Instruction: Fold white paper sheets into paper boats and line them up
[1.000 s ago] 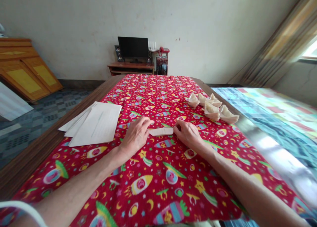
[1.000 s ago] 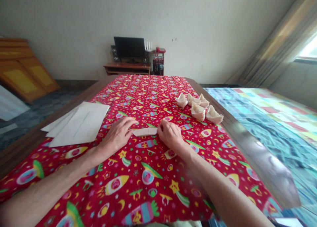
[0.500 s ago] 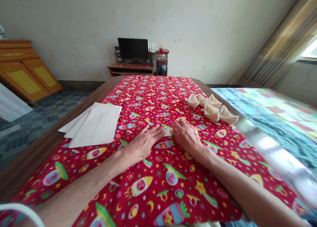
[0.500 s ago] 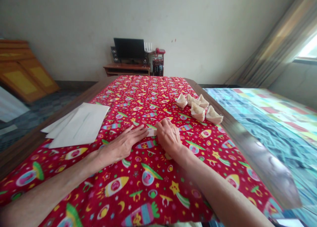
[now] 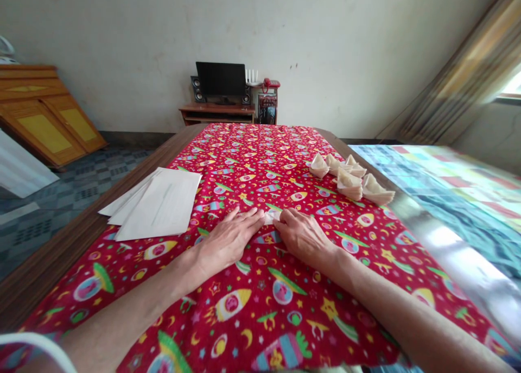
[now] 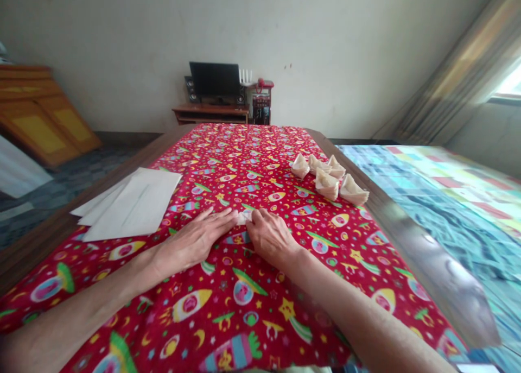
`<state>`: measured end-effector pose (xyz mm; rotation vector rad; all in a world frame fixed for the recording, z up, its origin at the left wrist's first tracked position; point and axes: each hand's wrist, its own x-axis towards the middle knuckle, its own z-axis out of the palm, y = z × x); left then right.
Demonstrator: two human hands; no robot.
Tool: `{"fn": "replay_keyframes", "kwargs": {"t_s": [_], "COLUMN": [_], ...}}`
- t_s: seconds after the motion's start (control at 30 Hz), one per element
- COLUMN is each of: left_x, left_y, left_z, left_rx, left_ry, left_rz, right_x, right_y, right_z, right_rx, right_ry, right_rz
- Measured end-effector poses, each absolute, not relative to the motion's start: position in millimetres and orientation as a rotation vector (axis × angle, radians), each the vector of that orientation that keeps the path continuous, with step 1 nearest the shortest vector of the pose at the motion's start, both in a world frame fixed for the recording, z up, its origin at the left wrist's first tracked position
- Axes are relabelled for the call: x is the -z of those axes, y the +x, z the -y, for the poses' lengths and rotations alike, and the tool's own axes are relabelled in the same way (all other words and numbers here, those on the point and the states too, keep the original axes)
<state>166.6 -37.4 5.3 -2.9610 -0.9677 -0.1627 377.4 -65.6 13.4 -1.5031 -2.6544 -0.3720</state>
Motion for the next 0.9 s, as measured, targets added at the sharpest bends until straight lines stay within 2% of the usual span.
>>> {"fn": "replay_keyframes", "kwargs": {"t_s": [0.37, 0.53, 0.73, 0.9], "left_x": [-12.7, -7.0, 2.8, 9.7], "left_y": [148.6, 143.0, 160.8, 169.5], "left_z": [37.0, 27.1, 10.8, 2.5], "left_rx": [0.157, 0.362, 0.777, 0.882], "left_ry": [-2.934, -2.918, -2.839, -2.910], "left_rz": [1.024, 1.032, 1.153, 1.230], "right_x": [-12.3, -13.3, -9.7, 1.4], "right_y": [393.7, 394.1, 390.9, 390.2], "right_z": [69.7, 67.4, 60.2, 49.8], "right_rx": [0.420, 0.352, 0.235, 0.186], "right_ry": [-1.627, -1.637, -1.623, -1.474], "right_rz": [2.600, 2.543, 2.329, 2.214]}}
